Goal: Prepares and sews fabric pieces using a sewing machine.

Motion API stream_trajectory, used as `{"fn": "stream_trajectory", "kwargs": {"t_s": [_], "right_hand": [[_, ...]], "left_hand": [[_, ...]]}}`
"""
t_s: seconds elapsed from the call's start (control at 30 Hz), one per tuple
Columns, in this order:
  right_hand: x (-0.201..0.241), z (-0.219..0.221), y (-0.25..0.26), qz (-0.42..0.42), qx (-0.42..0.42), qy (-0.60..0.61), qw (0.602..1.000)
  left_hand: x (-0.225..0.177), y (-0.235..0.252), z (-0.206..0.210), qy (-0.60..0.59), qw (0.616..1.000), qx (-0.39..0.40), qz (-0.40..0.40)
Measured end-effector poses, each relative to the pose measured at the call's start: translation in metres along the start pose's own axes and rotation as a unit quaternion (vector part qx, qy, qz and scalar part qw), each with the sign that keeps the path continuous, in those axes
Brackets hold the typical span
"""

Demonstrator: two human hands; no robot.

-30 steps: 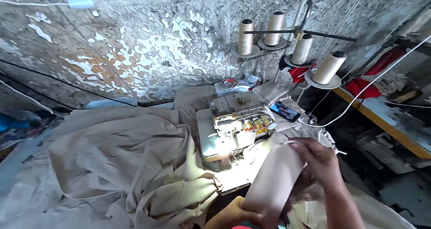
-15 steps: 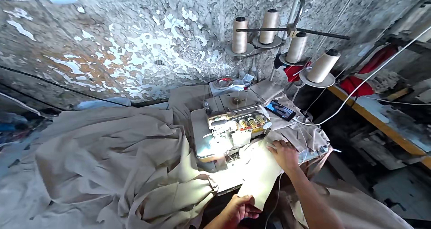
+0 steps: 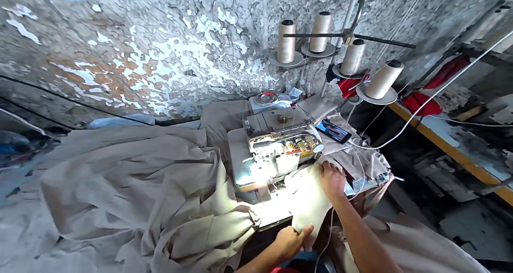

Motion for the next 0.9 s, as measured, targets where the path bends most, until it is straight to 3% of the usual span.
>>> {"fn": "stream_trajectory", "kwargs": {"t_s": [0.1,0.3,0.37,0.67,0.8,0.9], "right_hand": [[0.0,-0.001,0.002,0.04,0.02,-0.008,0.999],[-0.005,0.001,0.003,0.044,0.026,-0.002,0.999],[-0.007,0.001,0.001,0.029,0.005,0.016,0.999],[-0.008,-0.024,0.012,0.077,0.03,-0.011,0.997],[-0.015,-0.065,0.034,0.092,-0.031,0.021,0.995],[-0.021,-0.089,0.052,0.08,-0.089,0.059,0.991]], "left_hand": [[-0.017,-0.01,-0.02,0.124,0.992,-0.002,-0.034],[-0.007,0.003,-0.022,0.092,0.996,-0.012,-0.006],[-0.013,-0.002,-0.02,0.137,0.99,-0.002,0.02],[-0.084,-0.04,-0.021,0.375,0.92,-0.017,0.111],[-0.118,-0.06,-0.011,0.361,0.918,0.022,0.161],[-0.129,-0.07,-0.007,0.299,0.93,0.0,0.211]]}}
Point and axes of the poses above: each hand's wrist, its own y-axis towards the middle knuckle, its own z-axis out of the palm, x = y × z, the point moved 5 cm from there along y, towards the middle knuckle, and after that the axes turned 9 degrees about y, right-handed, at the moved point
